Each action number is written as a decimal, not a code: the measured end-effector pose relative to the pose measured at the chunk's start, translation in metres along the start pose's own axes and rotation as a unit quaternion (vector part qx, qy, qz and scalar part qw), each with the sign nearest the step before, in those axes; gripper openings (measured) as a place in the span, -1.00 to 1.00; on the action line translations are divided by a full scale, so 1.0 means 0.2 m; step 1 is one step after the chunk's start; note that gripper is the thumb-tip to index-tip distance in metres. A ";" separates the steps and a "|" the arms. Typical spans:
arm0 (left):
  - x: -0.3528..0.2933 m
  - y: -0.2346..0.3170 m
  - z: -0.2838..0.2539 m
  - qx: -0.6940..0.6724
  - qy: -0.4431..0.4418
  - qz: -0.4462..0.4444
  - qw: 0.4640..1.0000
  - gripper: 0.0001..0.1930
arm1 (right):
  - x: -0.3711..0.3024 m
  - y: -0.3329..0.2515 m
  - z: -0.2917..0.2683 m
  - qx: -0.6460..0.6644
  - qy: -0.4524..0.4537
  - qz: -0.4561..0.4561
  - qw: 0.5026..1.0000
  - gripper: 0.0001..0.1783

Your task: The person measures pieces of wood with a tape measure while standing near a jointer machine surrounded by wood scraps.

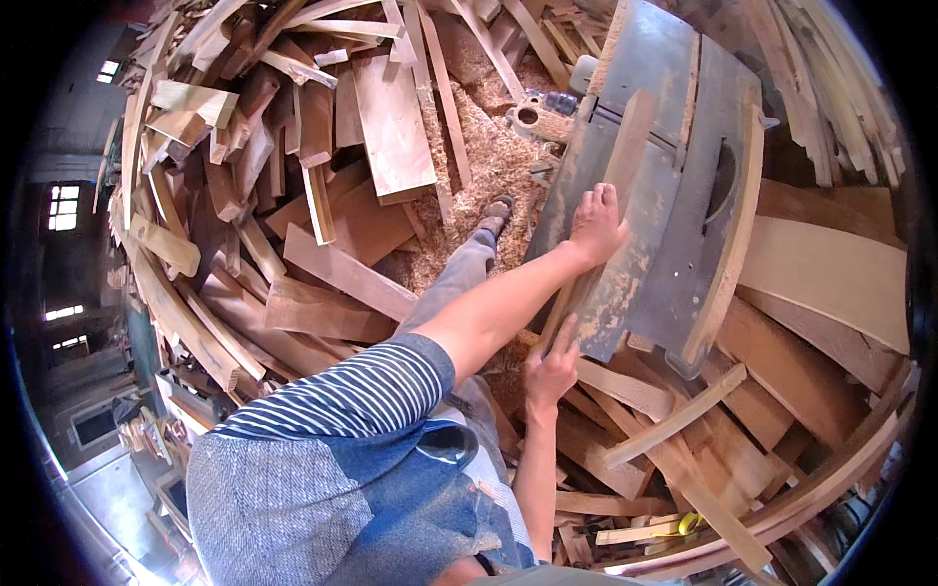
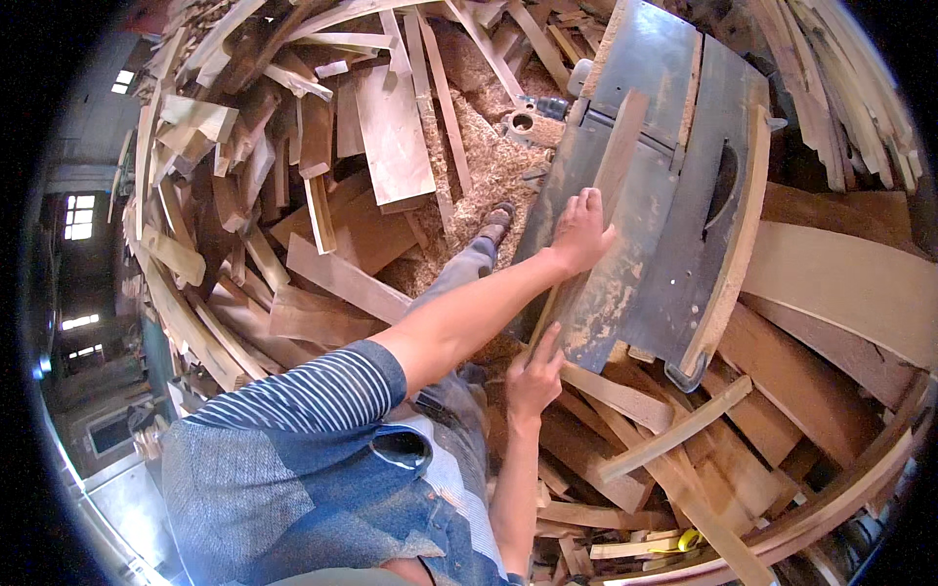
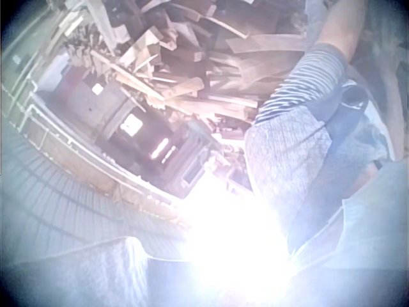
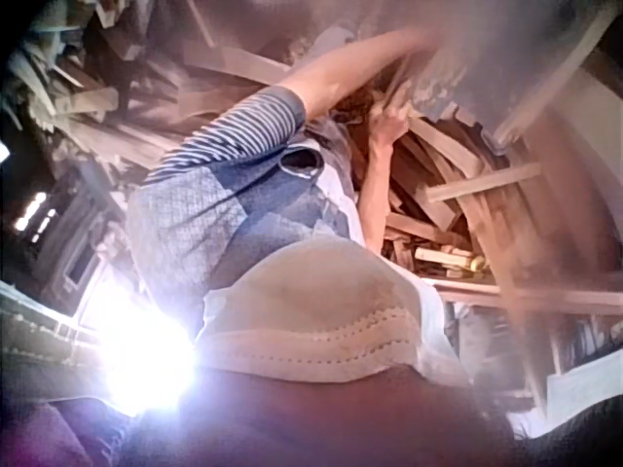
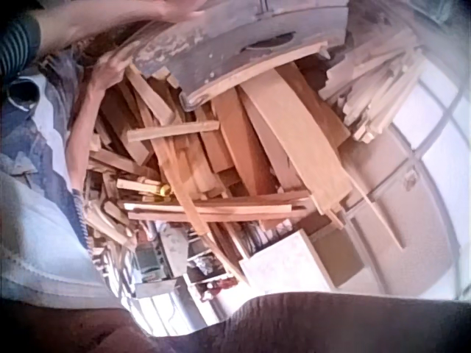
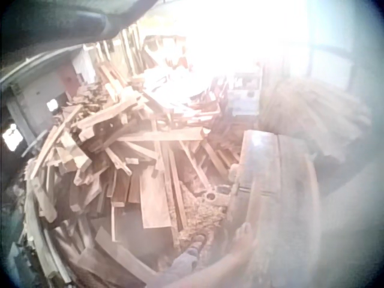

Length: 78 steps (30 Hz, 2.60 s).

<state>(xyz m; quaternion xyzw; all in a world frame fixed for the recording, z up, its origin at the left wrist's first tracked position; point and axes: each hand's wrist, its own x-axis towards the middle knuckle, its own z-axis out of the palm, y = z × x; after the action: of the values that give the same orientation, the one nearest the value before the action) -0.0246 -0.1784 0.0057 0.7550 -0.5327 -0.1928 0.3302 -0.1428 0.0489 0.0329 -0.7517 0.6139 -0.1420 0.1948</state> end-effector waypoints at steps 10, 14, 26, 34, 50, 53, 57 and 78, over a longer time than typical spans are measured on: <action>0.42 0.00 0.08 -0.001 0.007 -0.001 1.000 -0.33 | 0.42 -0.05 0.00 -0.017 -0.001 0.013 1.000 -0.08; 0.58 -0.02 0.13 -0.009 0.006 -0.004 1.000 -0.28 | 0.57 -0.08 -0.02 -0.022 0.002 0.014 1.000 -0.08; 0.67 -0.35 -0.28 -0.117 -0.028 -0.038 0.992 -0.20 | 1.09 -0.10 0.03 -0.057 0.044 0.010 0.997 -0.12; -0.44 -1.22 -0.45 -0.062 -0.037 -0.242 0.968 -0.63 | 1.57 -0.07 0.09 -0.083 0.083 -0.028 0.993 -0.15; -0.44 -1.32 -0.38 0.087 -0.008 -0.273 0.958 -0.58 | 2.35 -0.14 0.09 -0.092 0.095 -0.031 0.991 -0.12; -0.40 -1.30 -0.41 0.076 -0.013 -0.267 0.961 -0.58 | 2.50 -0.15 0.09 -0.092 0.092 -0.022 0.991 -0.11; -0.37 -1.30 -0.42 0.076 0.003 -0.259 0.963 -0.62 | 2.66 -0.15 0.09 -0.092 0.084 0.003 0.992 -0.10; -0.18 -0.64 -0.54 -0.463 -0.115 -0.194 0.857 -0.42 | 1.53 -0.24 -0.51 0.694 -0.096 0.111 0.705 -0.40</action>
<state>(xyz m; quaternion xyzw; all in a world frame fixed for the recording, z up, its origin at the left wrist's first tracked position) 0.1193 -0.0864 -0.0101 0.5755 -0.2593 -0.5627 0.5338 -0.0835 -0.2550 0.1381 -0.3396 0.3990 -0.4320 0.7341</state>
